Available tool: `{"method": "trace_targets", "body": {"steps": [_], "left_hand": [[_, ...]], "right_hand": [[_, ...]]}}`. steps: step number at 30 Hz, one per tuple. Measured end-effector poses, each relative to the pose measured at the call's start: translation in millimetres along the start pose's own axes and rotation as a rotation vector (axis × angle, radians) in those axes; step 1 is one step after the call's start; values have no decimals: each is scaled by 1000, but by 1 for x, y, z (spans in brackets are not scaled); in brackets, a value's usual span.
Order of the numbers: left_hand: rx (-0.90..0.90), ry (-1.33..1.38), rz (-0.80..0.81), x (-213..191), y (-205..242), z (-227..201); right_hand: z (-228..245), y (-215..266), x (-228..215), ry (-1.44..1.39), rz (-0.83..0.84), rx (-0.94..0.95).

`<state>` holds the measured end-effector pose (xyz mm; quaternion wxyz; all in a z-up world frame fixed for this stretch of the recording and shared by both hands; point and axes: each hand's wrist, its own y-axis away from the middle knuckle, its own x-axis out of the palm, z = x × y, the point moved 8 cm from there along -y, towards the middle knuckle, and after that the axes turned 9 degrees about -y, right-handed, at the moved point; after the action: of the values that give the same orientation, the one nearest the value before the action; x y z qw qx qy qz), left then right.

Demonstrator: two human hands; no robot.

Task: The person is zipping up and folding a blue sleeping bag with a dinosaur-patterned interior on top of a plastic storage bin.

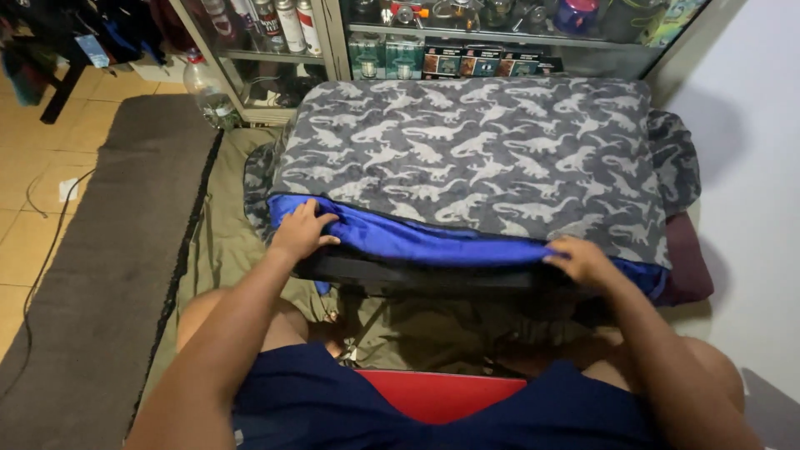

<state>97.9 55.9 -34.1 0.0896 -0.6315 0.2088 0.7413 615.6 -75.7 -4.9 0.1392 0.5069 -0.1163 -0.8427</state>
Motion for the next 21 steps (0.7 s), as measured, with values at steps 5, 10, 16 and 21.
{"method": "trace_targets", "body": {"steps": [5,10,16,21], "left_hand": [[-21,-146,-103,26,-33,10],[-158,-308,-684,-6,-35,40],[-408,52,-711,-63,2,86],[-203,411,-331,-63,-7,48]], "right_hand": [[-105,-36,-27,-461,-388,22],[-56,-7,-48,-126,-315,218],[-34,42,-102,412,-528,172],[-122,57,-112,415,-719,271]]}}
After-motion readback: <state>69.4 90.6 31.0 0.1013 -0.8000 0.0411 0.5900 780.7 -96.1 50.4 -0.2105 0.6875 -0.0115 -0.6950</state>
